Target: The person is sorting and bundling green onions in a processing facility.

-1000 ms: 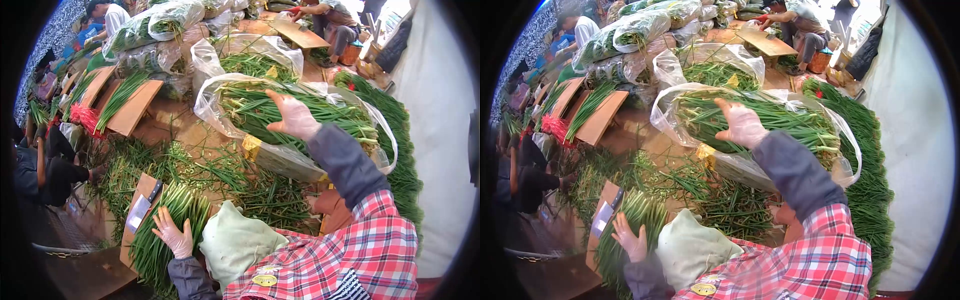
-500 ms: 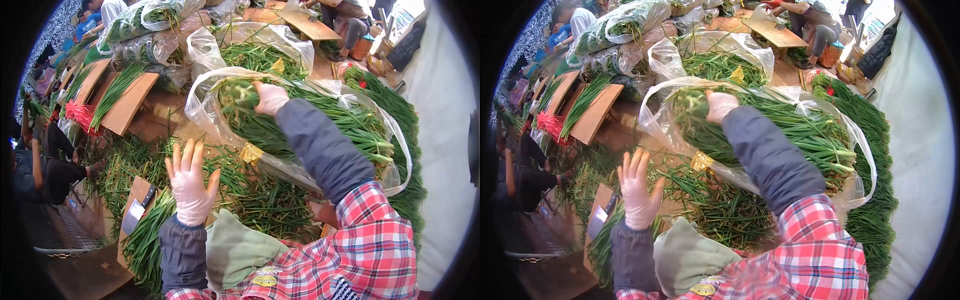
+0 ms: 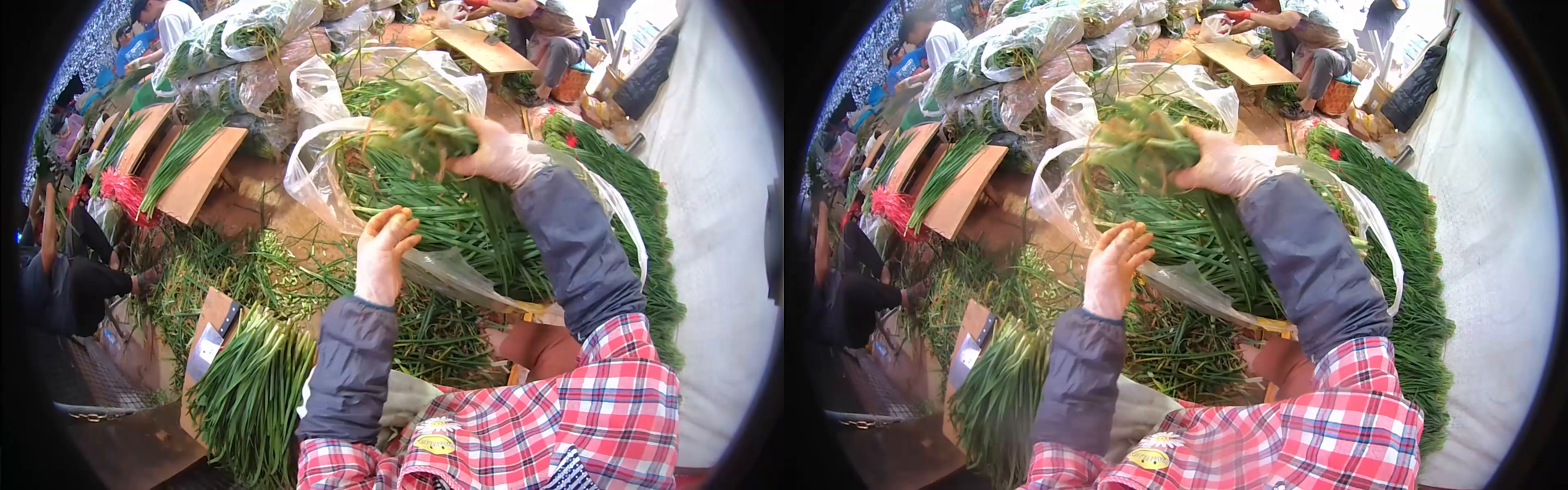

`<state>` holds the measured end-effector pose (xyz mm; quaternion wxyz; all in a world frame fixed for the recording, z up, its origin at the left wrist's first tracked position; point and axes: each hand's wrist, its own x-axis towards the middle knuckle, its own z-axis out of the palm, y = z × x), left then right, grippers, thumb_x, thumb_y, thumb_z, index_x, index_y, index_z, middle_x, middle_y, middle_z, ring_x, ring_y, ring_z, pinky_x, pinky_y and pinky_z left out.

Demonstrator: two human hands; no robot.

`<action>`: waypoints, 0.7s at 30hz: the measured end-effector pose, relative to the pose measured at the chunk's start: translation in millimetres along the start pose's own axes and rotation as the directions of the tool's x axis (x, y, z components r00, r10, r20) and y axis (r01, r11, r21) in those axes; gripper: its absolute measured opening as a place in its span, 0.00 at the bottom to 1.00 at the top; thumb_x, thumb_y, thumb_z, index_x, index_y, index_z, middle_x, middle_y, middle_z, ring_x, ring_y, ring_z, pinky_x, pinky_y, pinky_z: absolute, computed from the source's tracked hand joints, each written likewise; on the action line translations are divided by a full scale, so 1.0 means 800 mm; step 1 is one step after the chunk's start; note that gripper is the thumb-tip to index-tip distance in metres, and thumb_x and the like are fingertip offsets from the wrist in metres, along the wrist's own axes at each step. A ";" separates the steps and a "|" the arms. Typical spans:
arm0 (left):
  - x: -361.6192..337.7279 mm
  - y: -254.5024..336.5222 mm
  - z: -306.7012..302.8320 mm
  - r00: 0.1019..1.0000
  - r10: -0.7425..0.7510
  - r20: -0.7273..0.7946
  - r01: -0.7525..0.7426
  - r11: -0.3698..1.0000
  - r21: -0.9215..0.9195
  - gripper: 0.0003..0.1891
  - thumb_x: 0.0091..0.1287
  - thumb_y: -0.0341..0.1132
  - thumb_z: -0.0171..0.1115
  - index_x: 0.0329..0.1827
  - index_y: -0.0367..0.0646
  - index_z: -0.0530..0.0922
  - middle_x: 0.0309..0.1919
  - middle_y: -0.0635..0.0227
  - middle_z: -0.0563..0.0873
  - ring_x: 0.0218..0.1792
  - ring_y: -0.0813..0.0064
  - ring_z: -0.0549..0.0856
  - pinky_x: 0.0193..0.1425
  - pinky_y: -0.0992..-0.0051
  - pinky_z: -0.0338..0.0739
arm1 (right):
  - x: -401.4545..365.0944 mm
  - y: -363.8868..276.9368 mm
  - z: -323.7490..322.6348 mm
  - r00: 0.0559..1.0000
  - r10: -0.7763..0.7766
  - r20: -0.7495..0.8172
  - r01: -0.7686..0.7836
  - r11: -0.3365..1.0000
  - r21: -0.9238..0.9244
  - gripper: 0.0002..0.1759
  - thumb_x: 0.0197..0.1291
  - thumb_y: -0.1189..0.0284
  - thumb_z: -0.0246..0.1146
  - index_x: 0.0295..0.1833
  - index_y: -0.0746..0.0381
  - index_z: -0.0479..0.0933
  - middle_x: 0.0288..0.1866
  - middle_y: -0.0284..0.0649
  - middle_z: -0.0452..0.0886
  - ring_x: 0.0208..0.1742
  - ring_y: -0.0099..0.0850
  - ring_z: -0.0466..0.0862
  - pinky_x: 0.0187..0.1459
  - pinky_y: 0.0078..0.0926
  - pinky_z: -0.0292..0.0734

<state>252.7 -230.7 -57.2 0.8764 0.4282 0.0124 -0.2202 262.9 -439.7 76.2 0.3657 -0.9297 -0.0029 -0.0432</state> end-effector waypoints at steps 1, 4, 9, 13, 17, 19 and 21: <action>0.011 -0.019 -0.001 0.998 -0.024 -0.059 0.015 0.989 -0.149 0.22 0.67 0.36 0.58 0.61 0.34 0.66 0.57 0.53 0.75 0.55 0.56 0.77 0.55 0.60 0.75 | 0.003 0.012 0.016 0.998 -0.051 0.048 0.049 0.998 0.041 0.36 0.37 0.62 0.73 0.55 0.64 0.72 0.40 0.47 0.82 0.41 0.36 0.82 0.45 0.29 0.75; 0.032 -0.061 -0.003 0.942 -0.145 -0.304 0.066 0.964 -0.257 0.27 0.70 0.35 0.50 0.68 0.33 0.54 0.67 0.45 0.61 0.66 0.50 0.66 0.60 0.50 0.70 | 0.015 0.028 0.077 0.998 -0.059 0.028 0.065 0.965 -0.256 0.39 0.41 0.62 0.71 0.61 0.62 0.66 0.44 0.50 0.81 0.46 0.44 0.81 0.47 0.33 0.75; 0.069 -0.112 -0.035 0.881 -0.204 -0.428 0.088 0.957 -0.276 0.18 0.70 0.33 0.46 0.60 0.39 0.60 0.56 0.55 0.69 0.56 0.54 0.71 0.53 0.41 0.66 | 0.016 0.048 0.160 0.986 0.086 0.144 0.018 0.801 -0.599 0.56 0.35 0.56 0.74 0.71 0.58 0.54 0.50 0.47 0.77 0.52 0.43 0.78 0.52 0.39 0.71; 0.090 -0.124 -0.065 0.894 -0.154 -0.422 0.062 0.973 -0.222 0.10 0.65 0.31 0.47 0.48 0.40 0.68 0.39 0.59 0.75 0.40 0.60 0.77 0.40 0.58 0.72 | -0.004 0.051 0.196 0.999 -0.006 0.044 0.037 0.680 -0.733 0.61 0.31 0.56 0.77 0.73 0.50 0.51 0.60 0.43 0.71 0.59 0.40 0.72 0.59 0.50 0.62; 0.098 -0.115 -0.067 0.898 -0.277 -0.341 0.185 0.943 -0.277 0.18 0.63 0.29 0.49 0.58 0.40 0.68 0.47 0.59 0.76 0.43 0.58 0.79 0.44 0.59 0.75 | 0.012 0.074 0.222 0.998 -0.050 -0.024 0.010 0.592 -0.806 0.40 0.53 0.63 0.61 0.72 0.46 0.55 0.51 0.43 0.77 0.51 0.39 0.78 0.53 0.51 0.66; 0.078 -0.085 -0.050 0.942 -0.169 -0.291 0.161 0.986 -0.051 0.24 0.63 0.29 0.50 0.64 0.42 0.65 0.51 0.59 0.76 0.46 0.58 0.79 0.47 0.58 0.75 | 0.027 0.081 0.216 0.997 -0.053 -0.052 -0.006 0.639 -0.769 0.29 0.62 0.69 0.49 0.71 0.47 0.58 0.38 0.41 0.82 0.38 0.38 0.84 0.42 0.42 0.73; 0.070 -0.062 -0.049 0.982 -0.119 -0.149 0.128 0.990 0.057 0.32 0.62 0.29 0.52 0.72 0.46 0.59 0.59 0.59 0.73 0.54 0.57 0.76 0.52 0.59 0.74 | 0.039 0.065 0.178 0.992 0.109 0.056 -0.055 0.800 -0.597 0.41 0.50 0.69 0.61 0.71 0.51 0.56 0.39 0.45 0.81 0.39 0.43 0.83 0.42 0.39 0.76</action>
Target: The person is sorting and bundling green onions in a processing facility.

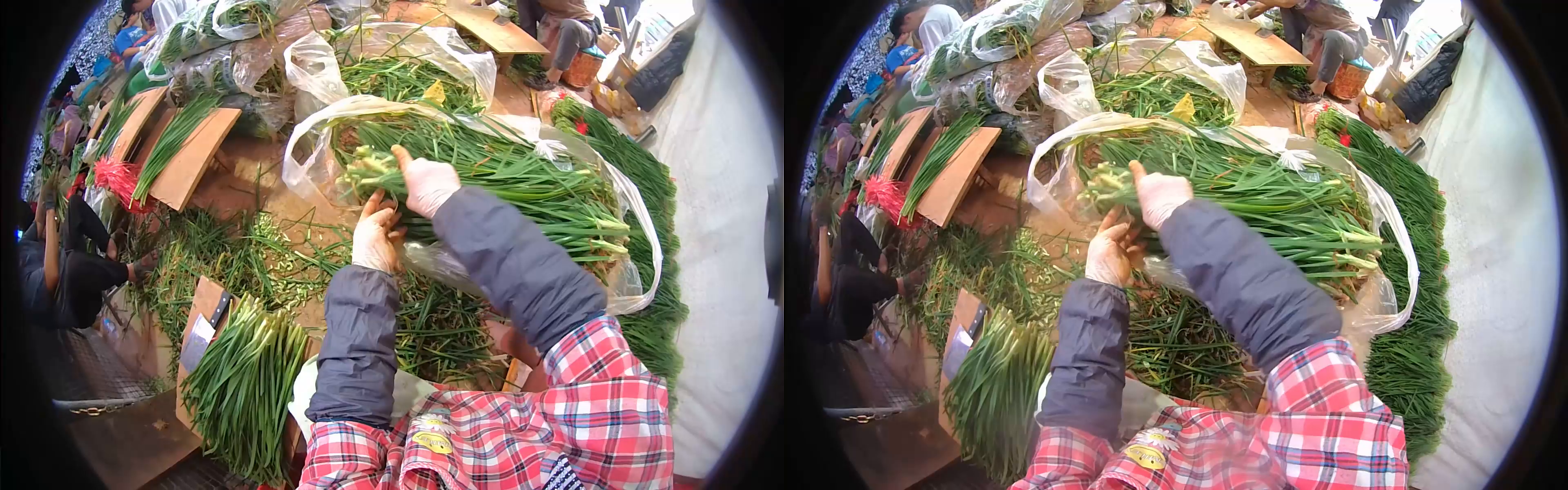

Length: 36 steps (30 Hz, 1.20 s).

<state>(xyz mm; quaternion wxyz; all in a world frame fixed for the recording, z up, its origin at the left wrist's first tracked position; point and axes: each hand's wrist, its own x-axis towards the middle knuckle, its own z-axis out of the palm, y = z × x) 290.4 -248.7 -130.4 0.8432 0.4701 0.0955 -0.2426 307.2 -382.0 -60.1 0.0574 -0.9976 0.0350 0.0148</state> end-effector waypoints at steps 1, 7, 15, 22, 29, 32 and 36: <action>-0.003 0.006 -0.005 0.999 0.008 0.045 -0.007 1.000 -0.028 0.30 0.62 0.31 0.54 0.70 0.46 0.61 0.62 0.58 0.70 0.59 0.57 0.72 0.54 0.59 0.73 | -0.004 0.008 -0.021 0.998 -0.013 0.060 0.006 0.993 0.115 0.44 0.45 0.69 0.64 0.71 0.53 0.56 0.39 0.48 0.82 0.41 0.45 0.83 0.43 0.39 0.77; -0.013 -0.006 -0.034 0.986 -0.017 -0.163 -0.026 0.966 -0.257 0.25 0.62 0.32 0.58 0.64 0.46 0.67 0.59 0.58 0.72 0.59 0.55 0.72 0.52 0.57 0.72 | -0.017 0.076 -0.091 0.974 -0.098 -0.203 0.215 0.671 0.709 0.49 0.37 0.65 0.72 0.68 0.66 0.60 0.47 0.50 0.80 0.49 0.36 0.81 0.51 0.28 0.74; -0.071 0.063 0.050 0.896 0.443 -0.005 -0.443 0.896 0.024 0.39 0.55 0.37 0.72 0.69 0.39 0.61 0.66 0.59 0.67 0.65 0.67 0.67 0.63 0.68 0.63 | -0.082 0.103 -0.186 0.983 -0.008 -0.185 0.184 0.122 0.975 0.33 0.45 0.80 0.70 0.60 0.64 0.70 0.52 0.37 0.79 0.49 0.27 0.79 0.51 0.26 0.75; -0.152 0.164 0.147 0.608 0.666 0.433 -0.776 0.614 0.146 0.57 0.41 0.36 0.79 0.74 0.40 0.50 0.72 0.56 0.56 0.73 0.63 0.55 0.74 0.60 0.44 | -0.112 0.068 -0.248 0.835 -0.200 -0.513 0.546 0.184 0.818 0.44 0.43 0.81 0.72 0.68 0.66 0.59 0.60 0.36 0.73 0.59 0.24 0.72 0.61 0.25 0.66; -0.152 0.147 0.223 0.680 0.522 0.515 -0.626 0.779 0.037 0.48 0.42 0.29 0.79 0.68 0.39 0.59 0.58 0.62 0.71 0.56 0.71 0.72 0.60 0.71 0.68 | -0.161 0.002 -0.340 0.798 -0.299 -0.523 0.591 0.554 0.586 0.50 0.40 0.68 0.72 0.69 0.64 0.55 0.47 0.49 0.79 0.49 0.36 0.79 0.52 0.29 0.73; -0.164 0.156 0.231 0.569 0.739 0.360 -0.678 0.669 -0.303 0.38 0.56 0.32 0.72 0.69 0.42 0.60 0.60 0.64 0.70 0.60 0.73 0.71 0.61 0.70 0.72 | -0.150 -0.024 -0.340 0.716 -0.451 -0.532 0.664 0.209 0.718 0.59 0.40 0.63 0.73 0.73 0.66 0.45 0.52 0.57 0.75 0.55 0.46 0.76 0.57 0.32 0.70; -0.158 0.159 0.206 0.614 0.713 0.339 -0.628 0.702 -0.337 0.31 0.61 0.32 0.63 0.68 0.42 0.62 0.55 0.62 0.75 0.53 0.68 0.78 0.60 0.68 0.73 | -0.200 -0.020 -0.324 0.661 -0.343 -0.667 0.726 0.516 0.454 0.61 0.38 0.55 0.73 0.73 0.67 0.45 0.58 0.59 0.71 0.60 0.50 0.72 0.61 0.35 0.66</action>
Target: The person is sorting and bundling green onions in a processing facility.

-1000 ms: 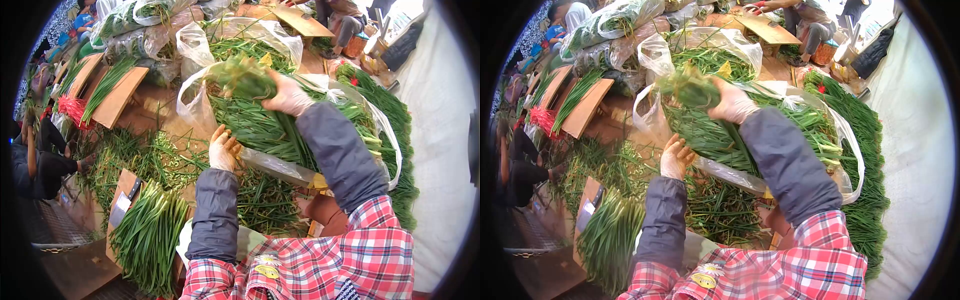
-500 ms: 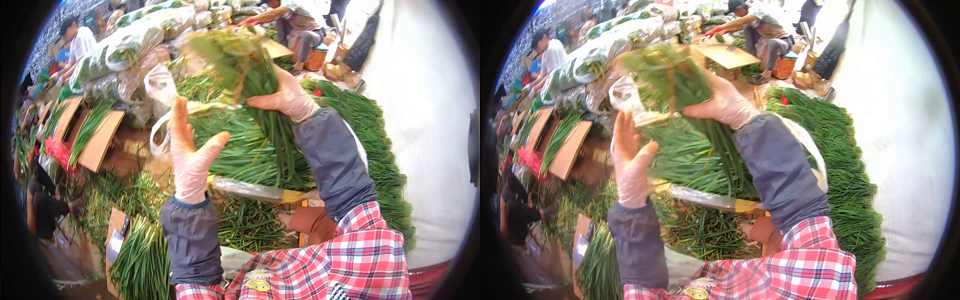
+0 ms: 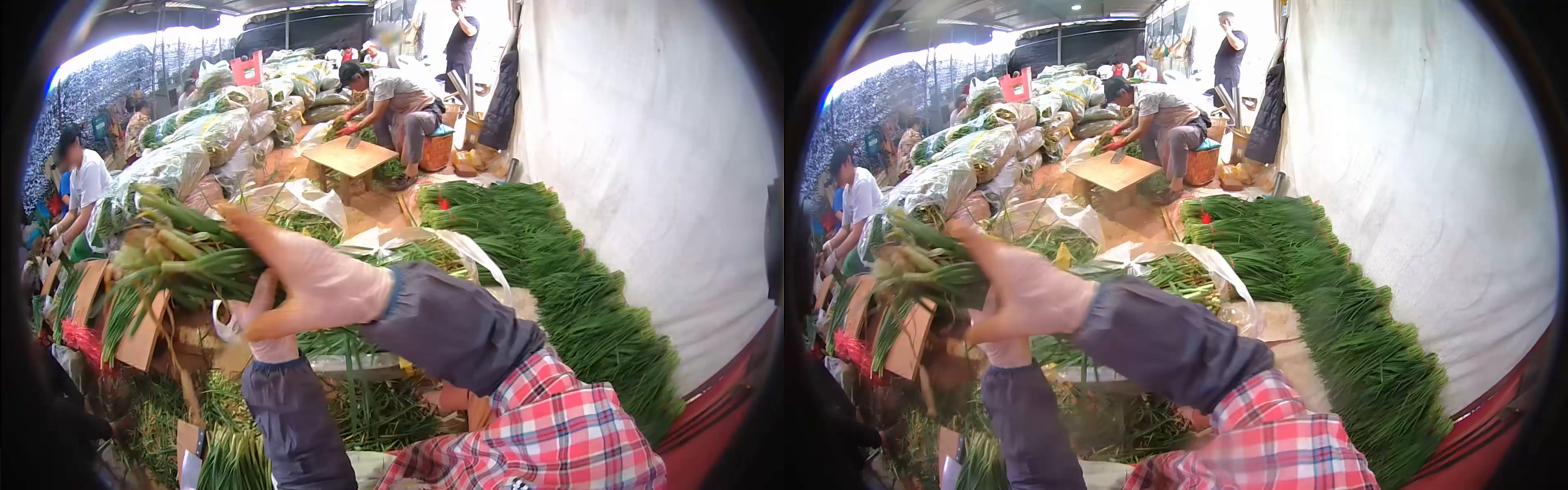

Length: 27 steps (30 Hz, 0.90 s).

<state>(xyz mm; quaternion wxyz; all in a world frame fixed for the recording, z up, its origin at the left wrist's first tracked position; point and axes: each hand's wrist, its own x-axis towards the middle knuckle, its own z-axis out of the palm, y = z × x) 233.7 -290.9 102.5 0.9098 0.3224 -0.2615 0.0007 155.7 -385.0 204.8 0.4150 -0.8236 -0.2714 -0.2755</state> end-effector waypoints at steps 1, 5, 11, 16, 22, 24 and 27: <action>-0.011 0.012 0.009 0.999 0.012 0.031 -0.013 0.999 0.032 0.26 0.67 0.41 0.56 0.66 0.40 0.65 0.59 0.59 0.73 0.60 0.64 0.73 0.65 0.61 0.67 | -0.028 0.014 0.002 0.996 -0.032 -0.077 0.028 0.998 -0.058 0.62 0.38 0.54 0.73 0.73 0.67 0.46 0.59 0.58 0.70 0.61 0.50 0.72 0.62 0.36 0.65; -0.014 0.012 -0.082 0.972 -0.201 -0.118 0.162 0.946 -0.280 0.28 0.66 0.45 0.55 0.66 0.39 0.66 0.54 0.57 0.78 0.56 0.59 0.75 0.64 0.56 0.67 | -0.209 0.104 0.008 0.873 0.485 0.057 -0.285 0.600 -0.748 0.60 0.36 0.49 0.74 0.71 0.62 0.52 0.66 0.52 0.64 0.68 0.56 0.61 0.67 0.54 0.52; -0.021 0.070 -0.150 0.992 -0.103 -0.077 0.069 0.931 -0.357 0.31 0.66 0.48 0.56 0.66 0.38 0.65 0.53 0.55 0.79 0.55 0.60 0.78 0.65 0.54 0.69 | -0.312 0.197 0.003 0.751 0.658 0.051 -0.198 0.299 -0.933 0.46 0.52 0.46 0.63 0.73 0.51 0.54 0.74 0.40 0.57 0.74 0.44 0.55 0.72 0.49 0.45; -0.032 0.107 -0.185 0.999 -0.041 0.005 0.040 0.915 -0.401 0.31 0.68 0.48 0.53 0.68 0.38 0.62 0.56 0.61 0.78 0.56 0.67 0.79 0.70 0.56 0.63 | -0.250 0.175 -0.022 0.734 0.664 0.143 -0.334 0.535 -0.776 0.32 0.50 0.69 0.60 0.65 0.51 0.66 0.62 0.44 0.71 0.65 0.44 0.68 0.66 0.44 0.58; -0.076 0.067 -0.193 0.992 -0.119 0.044 0.125 0.855 -0.504 0.27 0.67 0.43 0.54 0.68 0.43 0.63 0.66 0.62 0.70 0.56 0.65 0.79 0.69 0.56 0.63 | -0.197 0.170 0.040 0.873 0.422 0.245 -0.051 0.578 -0.814 0.39 0.43 0.76 0.61 0.67 0.47 0.63 0.66 0.40 0.67 0.70 0.46 0.62 0.67 0.49 0.56; -0.091 0.062 -0.188 0.989 -0.130 0.071 0.148 0.849 -0.507 0.28 0.67 0.44 0.54 0.68 0.43 0.62 0.65 0.62 0.71 0.55 0.67 0.79 0.68 0.57 0.63 | -0.186 0.178 0.080 0.766 0.509 0.393 0.013 0.599 -0.801 0.45 0.44 0.75 0.63 0.71 0.45 0.57 0.72 0.40 0.60 0.74 0.46 0.56 0.69 0.51 0.51; -0.111 0.062 -0.201 0.974 -0.168 0.149 0.223 0.809 -0.544 0.33 0.67 0.43 0.55 0.72 0.46 0.54 0.67 0.64 0.68 0.56 0.67 0.78 0.70 0.57 0.62 | -0.182 0.185 0.139 0.659 0.442 0.609 0.194 0.682 -0.705 0.49 0.41 0.60 0.70 0.72 0.42 0.55 0.72 0.39 0.60 0.76 0.46 0.51 0.71 0.54 0.46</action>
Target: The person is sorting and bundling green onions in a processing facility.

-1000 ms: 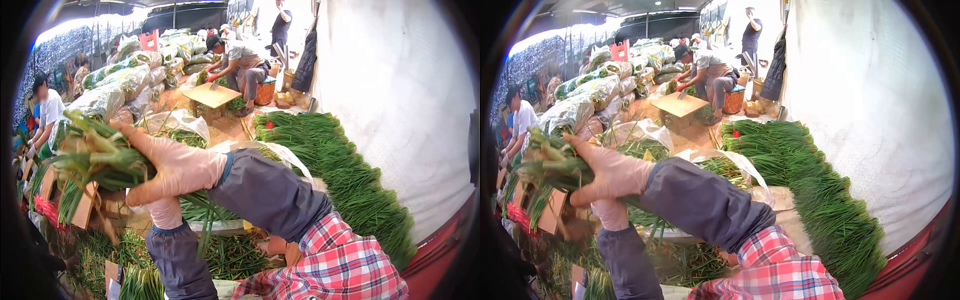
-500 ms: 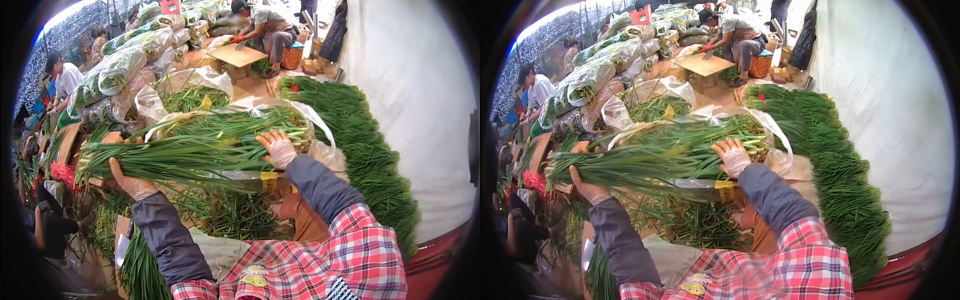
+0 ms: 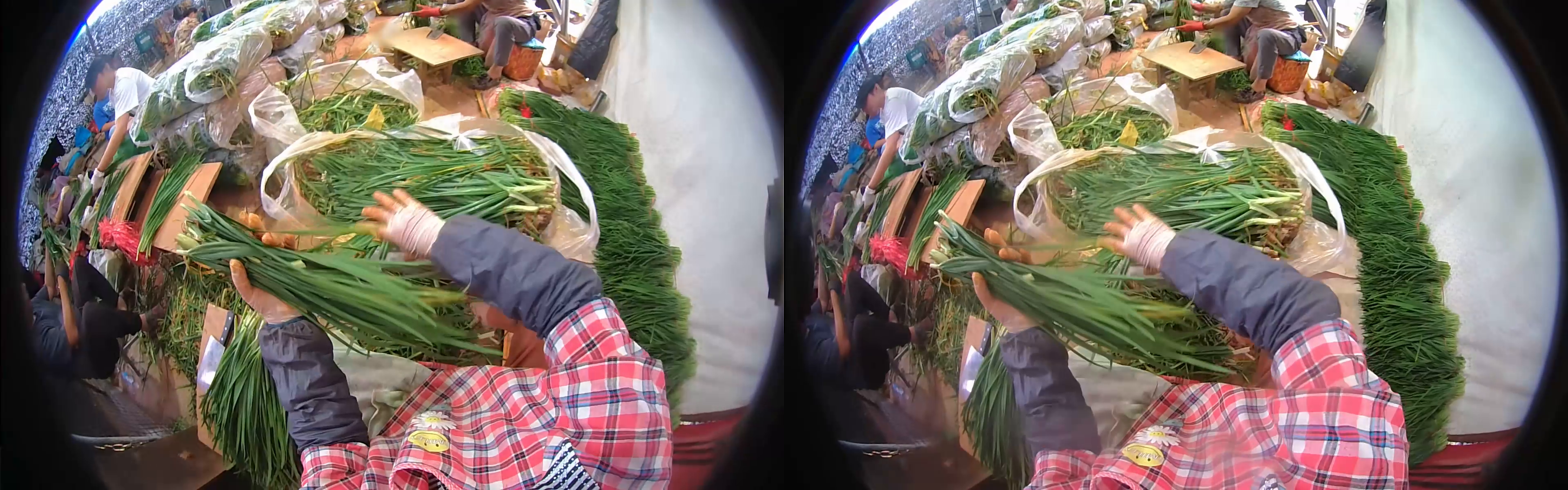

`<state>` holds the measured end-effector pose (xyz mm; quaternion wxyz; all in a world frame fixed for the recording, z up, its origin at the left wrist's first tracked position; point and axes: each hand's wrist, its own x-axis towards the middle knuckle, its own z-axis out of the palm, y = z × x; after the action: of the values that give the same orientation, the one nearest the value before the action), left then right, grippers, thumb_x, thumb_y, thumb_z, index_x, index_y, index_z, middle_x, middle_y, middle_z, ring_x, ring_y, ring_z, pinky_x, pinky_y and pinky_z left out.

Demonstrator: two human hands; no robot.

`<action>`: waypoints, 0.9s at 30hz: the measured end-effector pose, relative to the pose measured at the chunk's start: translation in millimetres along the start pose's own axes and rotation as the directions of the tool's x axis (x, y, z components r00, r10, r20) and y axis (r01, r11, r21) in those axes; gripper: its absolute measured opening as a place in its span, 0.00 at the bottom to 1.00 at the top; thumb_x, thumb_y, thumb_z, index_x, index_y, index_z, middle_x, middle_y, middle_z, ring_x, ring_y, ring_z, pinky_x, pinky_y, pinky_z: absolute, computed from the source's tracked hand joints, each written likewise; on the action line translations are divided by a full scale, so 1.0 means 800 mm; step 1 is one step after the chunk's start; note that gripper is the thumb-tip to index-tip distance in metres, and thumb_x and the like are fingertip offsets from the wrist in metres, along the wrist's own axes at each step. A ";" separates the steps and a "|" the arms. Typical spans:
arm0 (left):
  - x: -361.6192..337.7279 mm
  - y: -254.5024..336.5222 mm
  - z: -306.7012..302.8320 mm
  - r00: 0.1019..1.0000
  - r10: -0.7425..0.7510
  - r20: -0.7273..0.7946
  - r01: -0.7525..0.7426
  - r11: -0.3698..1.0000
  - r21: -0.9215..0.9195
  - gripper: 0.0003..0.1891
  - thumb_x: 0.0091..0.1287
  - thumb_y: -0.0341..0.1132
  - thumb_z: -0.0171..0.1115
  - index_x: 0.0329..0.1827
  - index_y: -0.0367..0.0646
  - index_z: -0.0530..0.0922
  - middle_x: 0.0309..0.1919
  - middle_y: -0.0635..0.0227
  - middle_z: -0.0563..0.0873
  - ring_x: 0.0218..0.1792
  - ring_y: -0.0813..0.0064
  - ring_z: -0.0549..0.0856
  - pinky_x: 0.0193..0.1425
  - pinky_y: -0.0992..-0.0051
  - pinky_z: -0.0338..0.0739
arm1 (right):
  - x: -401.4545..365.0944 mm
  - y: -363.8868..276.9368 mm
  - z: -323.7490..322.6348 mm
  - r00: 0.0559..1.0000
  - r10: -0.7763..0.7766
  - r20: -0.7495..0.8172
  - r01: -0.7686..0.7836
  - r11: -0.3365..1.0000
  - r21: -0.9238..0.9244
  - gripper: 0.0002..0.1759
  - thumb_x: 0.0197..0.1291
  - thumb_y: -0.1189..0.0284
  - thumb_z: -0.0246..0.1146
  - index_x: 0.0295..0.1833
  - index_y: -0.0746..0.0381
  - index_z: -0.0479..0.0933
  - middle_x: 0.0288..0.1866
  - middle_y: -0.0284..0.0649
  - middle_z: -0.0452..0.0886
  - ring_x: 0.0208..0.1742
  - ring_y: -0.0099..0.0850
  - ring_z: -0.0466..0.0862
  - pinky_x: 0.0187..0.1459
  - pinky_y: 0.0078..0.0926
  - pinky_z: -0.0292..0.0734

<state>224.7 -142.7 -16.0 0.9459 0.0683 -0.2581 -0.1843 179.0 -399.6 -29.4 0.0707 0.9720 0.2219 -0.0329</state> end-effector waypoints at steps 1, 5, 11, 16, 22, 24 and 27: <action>-0.005 0.002 -0.005 0.999 -0.037 0.028 0.037 0.999 -0.026 0.35 0.67 0.43 0.55 0.74 0.48 0.50 0.68 0.65 0.66 0.56 0.66 0.77 0.71 0.57 0.61 | 0.012 -0.008 0.020 0.998 -0.054 0.013 0.054 0.998 0.024 0.50 0.41 0.57 0.70 0.72 0.42 0.56 0.73 0.39 0.58 0.76 0.45 0.49 0.71 0.55 0.45; -0.017 0.004 0.007 0.998 -0.005 0.062 0.008 0.999 -0.036 0.42 0.66 0.42 0.56 0.76 0.50 0.39 0.68 0.61 0.65 0.57 0.65 0.76 0.70 0.51 0.59 | 0.045 -0.001 0.046 0.983 -0.031 0.180 0.019 0.997 0.073 0.32 0.49 0.53 0.66 0.62 0.43 0.70 0.58 0.40 0.76 0.64 0.41 0.71 0.68 0.60 0.50; -0.048 0.051 0.042 0.990 -0.017 0.139 0.004 0.996 0.088 0.45 0.66 0.41 0.58 0.76 0.48 0.34 0.68 0.52 0.65 0.53 0.59 0.79 0.70 0.45 0.54 | 0.026 -0.002 -0.022 0.986 -0.106 0.132 0.085 0.984 0.156 0.15 0.53 0.56 0.64 0.45 0.48 0.81 0.40 0.35 0.82 0.46 0.38 0.82 0.58 0.54 0.65; -0.088 0.083 0.055 0.993 0.037 0.115 -0.047 0.995 0.083 0.48 0.65 0.44 0.60 0.75 0.47 0.32 0.68 0.49 0.64 0.54 0.55 0.79 0.71 0.41 0.48 | -0.007 0.002 -0.122 0.976 -0.067 0.205 -0.035 0.888 0.459 0.23 0.51 0.55 0.65 0.49 0.58 0.80 0.37 0.46 0.82 0.41 0.43 0.82 0.42 0.37 0.75; -0.140 0.103 0.053 0.984 0.093 0.152 -0.109 0.989 0.098 0.45 0.70 0.45 0.53 0.75 0.50 0.28 0.71 0.52 0.59 0.58 0.55 0.75 0.73 0.41 0.40 | -0.075 0.022 -0.135 0.981 0.030 0.193 -0.125 0.855 0.503 0.24 0.55 0.61 0.61 0.57 0.59 0.73 0.46 0.50 0.81 0.47 0.47 0.81 0.46 0.39 0.75; -0.154 0.119 0.049 0.980 0.107 0.166 -0.127 0.985 0.114 0.43 0.71 0.46 0.50 0.74 0.52 0.27 0.69 0.52 0.62 0.57 0.56 0.76 0.73 0.43 0.41 | -0.099 0.022 -0.123 0.957 0.162 0.240 -0.242 0.904 0.353 0.19 0.52 0.67 0.60 0.51 0.58 0.77 0.41 0.48 0.82 0.47 0.47 0.81 0.48 0.39 0.74; -0.154 0.114 0.047 0.994 0.039 0.102 -0.056 0.985 0.166 0.41 0.69 0.48 0.52 0.76 0.51 0.36 0.67 0.52 0.66 0.58 0.55 0.75 0.72 0.44 0.48 | -0.109 0.003 -0.124 0.922 0.107 0.372 -0.142 0.988 0.066 0.16 0.44 0.68 0.63 0.43 0.52 0.80 0.37 0.40 0.82 0.46 0.40 0.81 0.53 0.45 0.71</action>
<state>135.4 -12.1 -20.5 0.9271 0.1325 -0.3206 -0.1422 105.1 -424.1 77.3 0.0681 0.9629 0.1407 -0.2198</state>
